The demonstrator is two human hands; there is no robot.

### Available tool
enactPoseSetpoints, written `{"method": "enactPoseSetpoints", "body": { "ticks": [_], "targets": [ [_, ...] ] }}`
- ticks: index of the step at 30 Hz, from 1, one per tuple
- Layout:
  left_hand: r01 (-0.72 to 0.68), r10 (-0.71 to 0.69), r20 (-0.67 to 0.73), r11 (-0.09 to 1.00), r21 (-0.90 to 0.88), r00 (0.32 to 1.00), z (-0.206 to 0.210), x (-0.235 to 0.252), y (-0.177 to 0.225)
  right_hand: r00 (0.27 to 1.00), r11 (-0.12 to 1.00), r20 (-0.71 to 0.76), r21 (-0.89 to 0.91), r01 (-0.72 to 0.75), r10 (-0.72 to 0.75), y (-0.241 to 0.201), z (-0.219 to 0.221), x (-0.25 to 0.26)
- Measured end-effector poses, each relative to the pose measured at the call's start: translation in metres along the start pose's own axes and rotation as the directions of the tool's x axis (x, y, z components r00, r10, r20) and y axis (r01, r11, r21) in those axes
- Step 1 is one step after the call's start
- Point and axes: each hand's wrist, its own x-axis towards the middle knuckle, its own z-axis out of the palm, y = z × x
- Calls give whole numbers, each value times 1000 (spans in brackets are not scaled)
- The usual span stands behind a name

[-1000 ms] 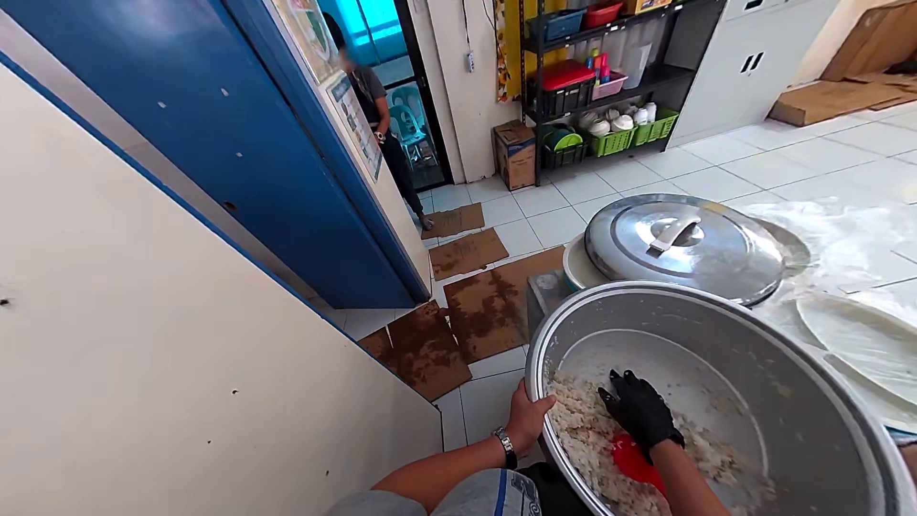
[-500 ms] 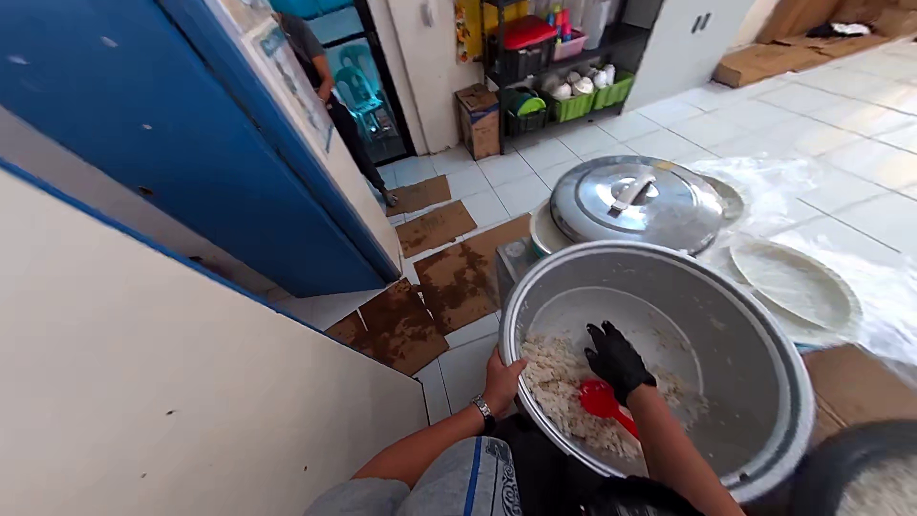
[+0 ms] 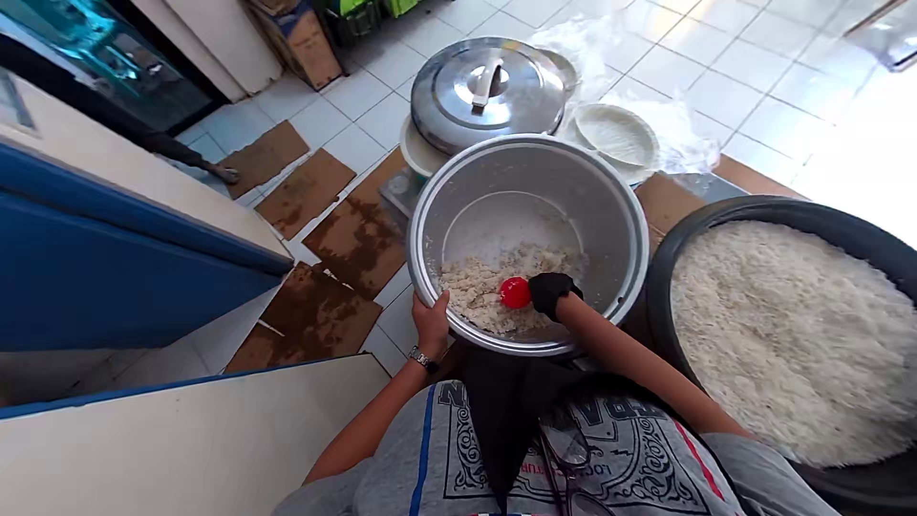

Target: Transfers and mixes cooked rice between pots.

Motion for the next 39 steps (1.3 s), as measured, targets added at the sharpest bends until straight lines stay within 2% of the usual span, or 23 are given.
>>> {"method": "enactPoseSetpoints", "body": {
  "ticks": [4,7,9,11,13,15,17,19,21,22,24,25,26,28,29,31,32,35,39],
  "targets": [
    [-16,16,19,1000,-12,1000,-3,3,2,999,995,-35,99,25,-22,4,-10,-20],
    [-66,65,58,998,7,996,-11,13,8,972,951,-232,293,97,-27,25,-13,-48],
    [-106,107,62,994,-16,992,-16,31,14,897,908,-441,380,175,12,55,-3,-65],
    [-133,137,99,990,-46,986,-18,53,23,787,849,-598,487,206,152,93,13,-88],
    [-125,131,160,991,-46,978,-17,72,35,713,751,-580,650,114,393,128,33,-118],
    [-100,99,215,995,-9,972,-14,88,44,618,667,-482,739,-94,621,163,56,-139],
    [-59,48,245,998,38,968,-9,94,52,554,578,-361,764,-286,751,200,88,-142],
    [-37,17,257,997,74,966,-7,95,56,521,515,-276,761,-395,808,227,120,-137],
    [-38,17,266,996,75,964,-6,97,56,467,496,-288,762,-417,836,234,136,-135],
    [-40,19,269,996,74,963,-6,97,56,433,525,-354,760,-384,829,229,136,-135],
    [-40,17,265,996,82,964,-5,95,57,385,645,-542,733,-219,747,208,120,-132],
    [-35,11,263,996,87,965,-6,95,58,398,692,-608,714,-103,687,194,103,-127],
    [-27,3,264,996,88,964,-6,95,58,442,712,-642,702,10,627,178,84,-119],
    [-16,-5,271,997,76,963,-7,96,57,522,704,-688,678,214,504,150,46,-87],
    [-10,-9,279,998,67,960,-7,97,56,554,703,-700,661,264,451,141,27,-66],
    [6,-17,287,999,37,958,-9,94,55,646,769,-666,611,187,373,133,-6,-24],
    [17,-21,284,1000,16,959,-10,91,55,677,789,-624,606,105,389,129,-22,-9],
    [53,-43,259,998,-34,965,-17,71,55,700,741,-541,671,24,466,123,-51,11],
    [27,-13,216,998,-61,976,-32,44,58,693,638,-607,720,273,389,131,-56,5]
  ]
}}
